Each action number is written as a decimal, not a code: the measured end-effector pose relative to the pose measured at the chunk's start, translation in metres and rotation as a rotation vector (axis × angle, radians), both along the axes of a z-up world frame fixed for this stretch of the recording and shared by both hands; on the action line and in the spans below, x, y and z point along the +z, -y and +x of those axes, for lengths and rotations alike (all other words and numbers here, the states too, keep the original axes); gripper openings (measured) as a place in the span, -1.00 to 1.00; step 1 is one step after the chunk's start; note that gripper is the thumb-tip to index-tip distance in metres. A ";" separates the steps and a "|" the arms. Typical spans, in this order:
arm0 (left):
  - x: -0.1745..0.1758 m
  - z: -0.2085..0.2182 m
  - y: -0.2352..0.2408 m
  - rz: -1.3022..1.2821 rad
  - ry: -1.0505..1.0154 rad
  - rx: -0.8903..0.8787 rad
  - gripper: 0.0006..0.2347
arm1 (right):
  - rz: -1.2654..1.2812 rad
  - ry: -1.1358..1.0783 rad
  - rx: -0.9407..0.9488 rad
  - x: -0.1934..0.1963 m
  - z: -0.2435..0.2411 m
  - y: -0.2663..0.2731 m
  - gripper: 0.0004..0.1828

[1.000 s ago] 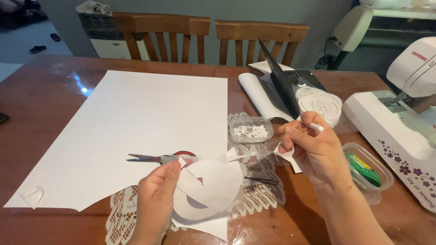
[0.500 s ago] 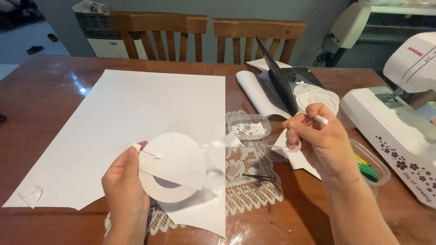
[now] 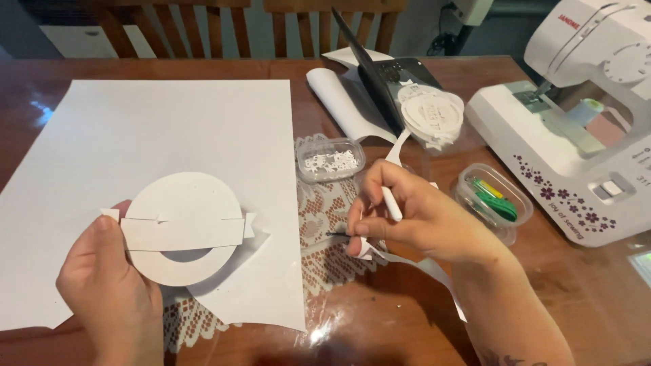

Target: Cutting a design from a sheet of paper and using a weeding tool to remove small internal pieces.

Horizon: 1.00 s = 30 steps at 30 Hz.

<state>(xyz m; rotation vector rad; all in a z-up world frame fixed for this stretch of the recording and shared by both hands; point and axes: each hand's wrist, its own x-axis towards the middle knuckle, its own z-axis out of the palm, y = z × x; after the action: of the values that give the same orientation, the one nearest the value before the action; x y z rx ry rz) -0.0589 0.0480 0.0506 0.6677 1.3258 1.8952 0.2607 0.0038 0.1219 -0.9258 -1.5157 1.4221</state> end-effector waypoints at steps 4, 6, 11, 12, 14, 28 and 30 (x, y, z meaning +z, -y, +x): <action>0.001 0.006 0.006 -0.033 -0.074 -0.064 -0.79 | 0.162 0.432 0.309 -0.007 0.009 -0.004 -0.64; -0.002 0.005 0.008 -0.014 -0.077 -0.076 -0.80 | 0.258 0.586 0.511 -0.013 0.010 -0.006 -0.63; -0.002 0.003 0.012 0.005 -0.141 -0.148 -0.67 | 0.254 0.484 0.219 -0.027 -0.015 -0.006 -0.62; -0.002 0.004 0.013 0.003 -0.139 -0.147 -0.67 | 0.253 0.485 0.221 -0.026 -0.019 -0.005 -0.62; -0.001 0.005 0.013 -0.003 -0.140 -0.137 -0.67 | 0.326 0.465 -0.029 -0.024 -0.026 -0.003 -0.66; -0.001 0.039 0.031 -0.232 -0.042 -0.475 -0.72 | 1.025 0.414 -0.255 -0.061 -0.074 -0.012 -0.62; 0.000 0.043 0.037 -0.272 -0.170 -0.540 -0.71 | 1.049 0.453 -0.204 -0.067 -0.075 -0.013 -0.62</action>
<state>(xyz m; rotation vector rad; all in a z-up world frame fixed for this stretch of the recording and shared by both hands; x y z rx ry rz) -0.0157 0.0109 0.0509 0.9467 1.3099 1.2263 0.1854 0.0166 0.0553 -0.6909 -2.0710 0.1364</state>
